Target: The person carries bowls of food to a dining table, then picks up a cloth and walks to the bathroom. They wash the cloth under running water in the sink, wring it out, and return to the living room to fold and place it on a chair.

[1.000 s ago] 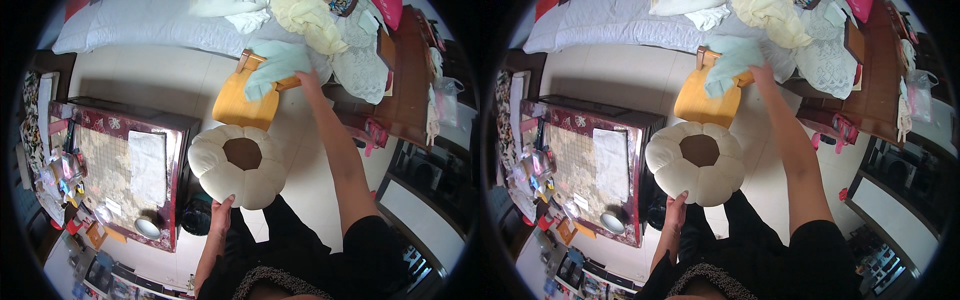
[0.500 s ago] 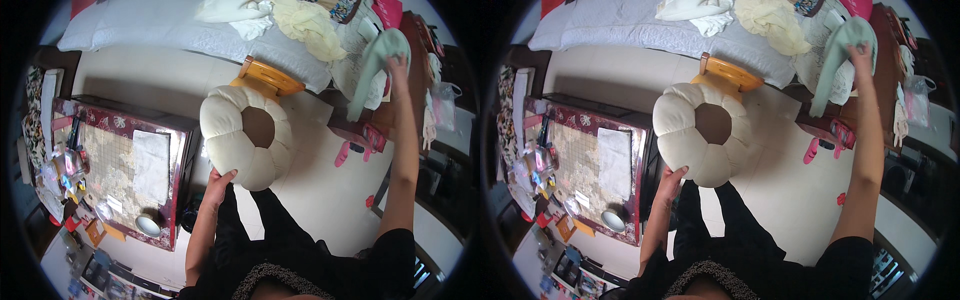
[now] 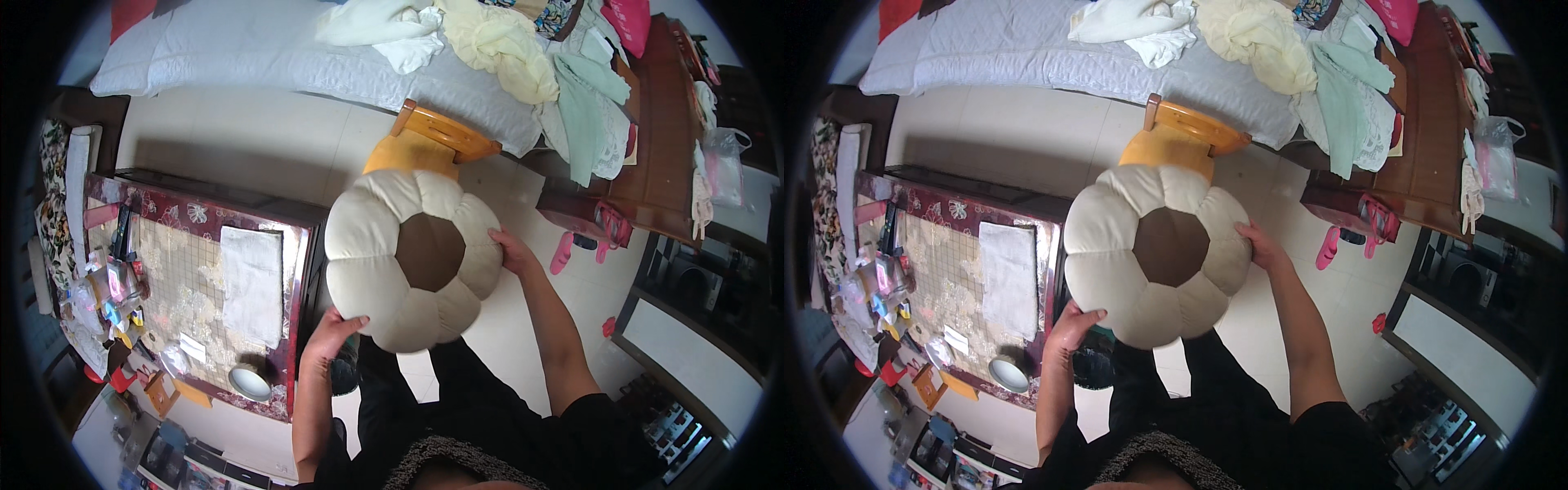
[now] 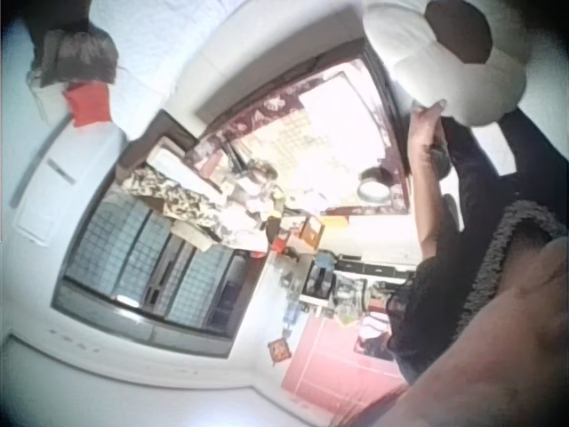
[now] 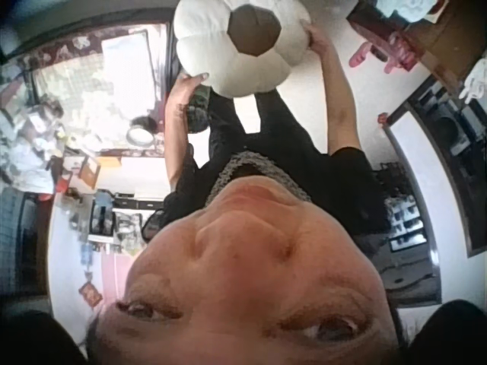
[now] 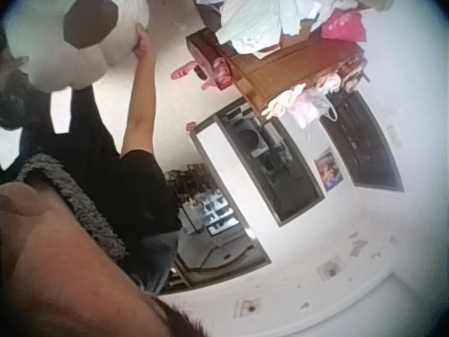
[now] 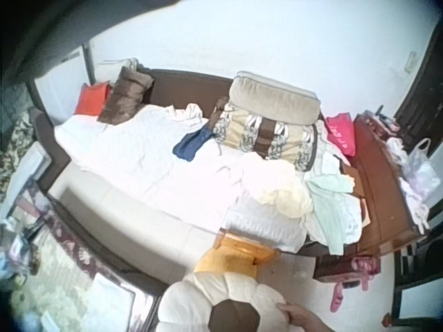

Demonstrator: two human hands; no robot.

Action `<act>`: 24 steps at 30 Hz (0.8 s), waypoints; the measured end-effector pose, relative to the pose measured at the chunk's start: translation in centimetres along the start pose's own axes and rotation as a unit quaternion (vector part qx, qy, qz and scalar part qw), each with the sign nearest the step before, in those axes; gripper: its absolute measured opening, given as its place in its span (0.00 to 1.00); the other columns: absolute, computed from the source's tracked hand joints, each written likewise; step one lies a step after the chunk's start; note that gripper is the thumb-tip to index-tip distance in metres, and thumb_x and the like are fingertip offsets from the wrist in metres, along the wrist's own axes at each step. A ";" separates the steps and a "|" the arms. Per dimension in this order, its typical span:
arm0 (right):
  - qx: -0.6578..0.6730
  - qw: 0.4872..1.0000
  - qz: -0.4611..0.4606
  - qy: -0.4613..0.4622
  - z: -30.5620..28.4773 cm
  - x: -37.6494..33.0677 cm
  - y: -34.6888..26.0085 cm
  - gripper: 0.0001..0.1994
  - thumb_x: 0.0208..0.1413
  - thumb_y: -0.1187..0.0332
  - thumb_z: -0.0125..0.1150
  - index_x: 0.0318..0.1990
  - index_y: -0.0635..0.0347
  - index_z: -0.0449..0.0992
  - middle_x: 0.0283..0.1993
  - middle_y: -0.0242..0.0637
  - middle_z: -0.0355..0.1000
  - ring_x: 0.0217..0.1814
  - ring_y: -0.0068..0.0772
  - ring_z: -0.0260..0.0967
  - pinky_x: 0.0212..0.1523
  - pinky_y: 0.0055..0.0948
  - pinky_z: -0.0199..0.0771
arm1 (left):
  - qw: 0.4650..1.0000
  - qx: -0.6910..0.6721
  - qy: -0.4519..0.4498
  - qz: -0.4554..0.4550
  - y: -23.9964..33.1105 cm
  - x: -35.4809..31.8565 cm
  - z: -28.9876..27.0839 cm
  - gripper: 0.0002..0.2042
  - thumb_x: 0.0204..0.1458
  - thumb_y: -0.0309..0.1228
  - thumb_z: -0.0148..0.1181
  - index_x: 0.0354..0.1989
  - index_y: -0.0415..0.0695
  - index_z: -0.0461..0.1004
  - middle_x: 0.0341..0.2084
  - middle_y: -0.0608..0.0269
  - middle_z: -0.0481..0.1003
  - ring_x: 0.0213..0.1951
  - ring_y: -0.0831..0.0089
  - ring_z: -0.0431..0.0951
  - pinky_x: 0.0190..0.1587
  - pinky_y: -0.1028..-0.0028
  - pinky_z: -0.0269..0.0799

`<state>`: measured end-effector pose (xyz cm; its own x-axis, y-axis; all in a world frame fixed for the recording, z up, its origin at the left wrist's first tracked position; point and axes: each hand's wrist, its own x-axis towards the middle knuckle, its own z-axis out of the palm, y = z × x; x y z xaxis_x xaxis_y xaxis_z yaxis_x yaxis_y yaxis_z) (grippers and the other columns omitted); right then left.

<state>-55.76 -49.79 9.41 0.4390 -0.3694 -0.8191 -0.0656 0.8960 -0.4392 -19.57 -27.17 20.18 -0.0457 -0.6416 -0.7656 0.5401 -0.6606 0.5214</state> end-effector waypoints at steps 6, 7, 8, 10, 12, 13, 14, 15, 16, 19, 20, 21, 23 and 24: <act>-0.037 0.991 -0.087 0.098 -1.9 2.4 -0.4 0.29 0.53 0.62 0.58 0.62 0.49 0.55 0.58 0.32 0.61 0.57 0.34 0.61 0.54 0.37 0.64 | 0.949 0.260 0.128 0.125 1.3 13.0 -3.4 0.21 0.42 0.22 0.59 0.49 0.35 0.69 0.36 0.55 0.75 0.40 0.73 0.74 0.43 0.73 0.69; -0.015 0.987 -0.101 0.124 -1.8 3.6 -0.2 0.29 0.53 0.62 0.57 0.62 0.49 0.55 0.58 0.33 0.61 0.58 0.34 0.60 0.54 0.37 0.64 | 0.950 0.244 0.179 0.076 2.1 15.4 -3.0 0.23 0.41 0.23 0.59 0.50 0.36 0.68 0.36 0.53 0.75 0.40 0.73 0.74 0.42 0.72 0.70; -0.031 0.976 -0.134 0.171 -1.5 5.3 0.0 0.30 0.53 0.62 0.58 0.63 0.49 0.54 0.58 0.33 0.60 0.58 0.34 0.60 0.53 0.37 0.65 | 0.935 0.235 0.206 0.168 1.4 18.8 -4.3 0.27 0.41 0.24 0.59 0.54 0.36 0.63 0.38 0.53 0.74 0.39 0.71 0.74 0.41 0.71 0.70; -0.057 0.938 -0.196 0.281 -2.8 9.0 2.1 0.32 0.52 0.62 0.59 0.64 0.49 0.52 0.58 0.35 0.59 0.59 0.35 0.58 0.52 0.36 0.66 | 0.949 0.136 0.200 0.204 0.0 23.7 -4.3 0.36 0.41 0.25 0.59 0.62 0.36 0.52 0.45 0.52 0.71 0.42 0.65 0.73 0.45 0.68 0.68; -0.097 0.937 -0.119 0.314 -2.0 13.1 3.7 0.36 0.52 0.61 0.60 0.66 0.50 0.47 0.60 0.38 0.56 0.59 0.37 0.57 0.50 0.35 0.68 | 0.967 0.066 0.172 0.176 -3.2 28.0 -5.9 0.45 0.42 0.25 0.59 0.66 0.35 0.35 0.58 0.48 0.59 0.55 0.59 0.63 0.58 0.68 0.58; -0.114 0.931 -0.081 0.338 -1.8 14.7 4.7 0.38 0.52 0.61 0.60 0.67 0.51 0.44 0.61 0.40 0.55 0.60 0.38 0.57 0.49 0.35 0.68 | 0.978 0.050 0.143 0.145 -3.8 29.2 -5.3 0.46 0.43 0.25 0.60 0.67 0.36 0.34 0.61 0.47 0.53 0.61 0.61 0.55 0.63 0.69 0.49; -0.100 0.943 -0.081 0.305 0.2 16.2 4.8 0.40 0.50 0.61 0.61 0.67 0.52 0.44 0.59 0.40 0.56 0.58 0.38 0.58 0.48 0.36 0.69 | 0.977 0.017 0.159 0.143 -4.6 30.2 -5.9 0.46 0.43 0.24 0.59 0.67 0.36 0.33 0.62 0.47 0.52 0.61 0.61 0.55 0.63 0.69 0.49; -0.087 0.956 -0.081 0.269 3.2 17.1 4.5 0.41 0.49 0.61 0.63 0.67 0.53 0.44 0.58 0.40 0.57 0.56 0.37 0.59 0.47 0.37 0.69 | 0.974 -0.017 0.178 0.142 -5.6 31.1 -6.9 0.46 0.43 0.24 0.59 0.67 0.36 0.33 0.63 0.47 0.50 0.62 0.61 0.55 0.63 0.69 0.49; -0.069 0.964 -0.081 0.244 4.5 16.9 4.4 0.43 0.47 0.61 0.64 0.67 0.54 0.44 0.56 0.40 0.58 0.54 0.36 0.59 0.46 0.38 0.69 | 0.971 -0.036 0.183 0.148 -6.4 32.2 -7.4 0.46 0.43 0.25 0.59 0.67 0.36 0.33 0.63 0.46 0.49 0.62 0.60 0.54 0.63 0.68 0.49; -0.017 0.966 -0.079 0.244 4.5 17.1 5.1 0.46 0.46 0.58 0.64 0.68 0.53 0.39 0.56 0.41 0.57 0.55 0.37 0.58 0.46 0.39 0.69 | 0.967 0.007 0.199 0.157 -7.4 34.2 -8.1 0.46 0.43 0.26 0.60 0.67 0.37 0.34 0.64 0.44 0.46 0.63 0.56 0.53 0.64 0.67 0.48; -0.033 0.968 -0.072 0.239 4.2 17.0 5.1 0.46 0.48 0.58 0.62 0.69 0.53 0.38 0.60 0.42 0.54 0.58 0.40 0.56 0.48 0.39 0.68 | 0.962 0.088 0.206 0.157 -7.7 34.0 -8.6 0.46 0.44 0.27 0.60 0.67 0.38 0.34 0.64 0.43 0.46 0.63 0.54 0.53 0.64 0.67 0.48; -0.050 0.969 -0.065 0.233 3.8 16.8 4.8 0.46 0.49 0.57 0.61 0.69 0.54 0.36 0.63 0.43 0.51 0.62 0.42 0.54 0.50 0.39 0.67 | 0.950 0.169 0.213 0.156 -8.0 33.7 -8.9 0.46 0.44 0.28 0.60 0.67 0.38 0.34 0.64 0.41 0.45 0.64 0.53 0.52 0.64 0.66 0.48; -0.100 0.969 -0.046 0.223 2.4 16.0 5.7 0.44 0.51 0.56 0.59 0.69 0.53 0.36 0.67 0.44 0.48 0.66 0.45 0.51 0.53 0.39 0.65 | 0.939 0.229 0.209 0.149 -8.1 31.8 -7.7 0.43 0.44 0.29 0.61 0.66 0.38 0.40 0.64 0.39 0.46 0.64 0.50 0.51 0.64 0.66 0.49; -0.137 0.967 -0.040 0.213 2.0 15.6 6.0 0.42 0.52 0.56 0.57 0.69 0.52 0.38 0.67 0.43 0.47 0.66 0.44 0.50 0.54 0.39 0.64 | 0.945 0.235 0.186 0.128 -8.2 30.6 -7.7 0.42 0.43 0.30 0.61 0.66 0.37 0.42 0.64 0.39 0.47 0.65 0.51 0.50 0.64 0.66 0.50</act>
<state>-47.49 -49.72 -5.23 0.0475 -0.5546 -0.8308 -0.3076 0.7832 -0.5404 -18.94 -38.42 -10.36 0.3829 -0.6803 -0.6249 0.0568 -0.6579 0.7510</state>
